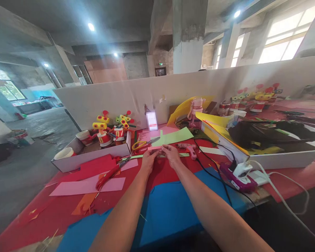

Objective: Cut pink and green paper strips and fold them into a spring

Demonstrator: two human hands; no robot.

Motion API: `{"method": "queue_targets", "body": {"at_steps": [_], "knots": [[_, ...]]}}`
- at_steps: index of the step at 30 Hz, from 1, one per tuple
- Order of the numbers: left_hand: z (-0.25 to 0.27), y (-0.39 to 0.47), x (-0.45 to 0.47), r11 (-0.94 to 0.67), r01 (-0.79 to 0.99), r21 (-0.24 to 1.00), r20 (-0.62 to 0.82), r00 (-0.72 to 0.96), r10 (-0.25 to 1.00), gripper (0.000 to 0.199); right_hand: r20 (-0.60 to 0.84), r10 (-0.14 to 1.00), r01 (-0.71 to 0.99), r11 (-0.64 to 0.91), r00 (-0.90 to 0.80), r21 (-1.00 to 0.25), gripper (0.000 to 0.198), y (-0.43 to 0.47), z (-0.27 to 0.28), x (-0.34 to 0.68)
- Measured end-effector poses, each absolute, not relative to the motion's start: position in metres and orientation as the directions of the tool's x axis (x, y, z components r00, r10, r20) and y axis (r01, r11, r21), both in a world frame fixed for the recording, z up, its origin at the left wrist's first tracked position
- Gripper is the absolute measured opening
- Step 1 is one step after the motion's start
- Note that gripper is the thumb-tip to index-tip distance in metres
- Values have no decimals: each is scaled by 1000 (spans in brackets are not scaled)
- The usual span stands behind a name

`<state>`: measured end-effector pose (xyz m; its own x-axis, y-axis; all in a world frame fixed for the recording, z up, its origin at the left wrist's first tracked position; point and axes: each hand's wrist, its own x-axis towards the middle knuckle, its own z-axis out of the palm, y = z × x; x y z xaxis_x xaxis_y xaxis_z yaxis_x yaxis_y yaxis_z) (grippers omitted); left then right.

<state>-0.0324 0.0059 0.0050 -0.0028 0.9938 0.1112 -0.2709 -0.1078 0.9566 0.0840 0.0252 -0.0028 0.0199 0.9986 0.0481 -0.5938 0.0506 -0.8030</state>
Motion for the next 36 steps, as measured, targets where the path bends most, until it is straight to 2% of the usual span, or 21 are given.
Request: {"method": "queue_targets", "body": {"at_steps": [2,7,12,16,22,25,30,36], "knots": [[7,5,-31,-110,-297,949,121,19,992,37,57,998,-601,47,3,-798,32,25,-3,85],[7,4,-32,-244,-260,934,206,-164,965,30,79,989,-544,0,-122,-839,32,20,-2,85],[10,2,-33,-267,-215,939,225,-204,953,25,91,979,-533,-20,-181,-846,35,17,0,87],[12,-1,-30,-258,-152,954,224,-207,952,22,71,987,-499,-11,-146,-866,34,17,1,88],[4,6,-33,-162,-381,910,110,-155,982,32,58,994,-544,-2,-92,-839,35,20,1,87],[5,7,-34,-138,-415,899,91,-133,987,33,37,998,-600,5,-41,-800,35,20,1,86],[7,3,-30,-152,-341,927,148,-39,988,35,42,998,-617,6,-43,-787,36,18,2,84],[6,7,-29,-232,-282,931,191,-167,967,33,47,999,-568,25,-24,-823,39,15,6,83]]}}
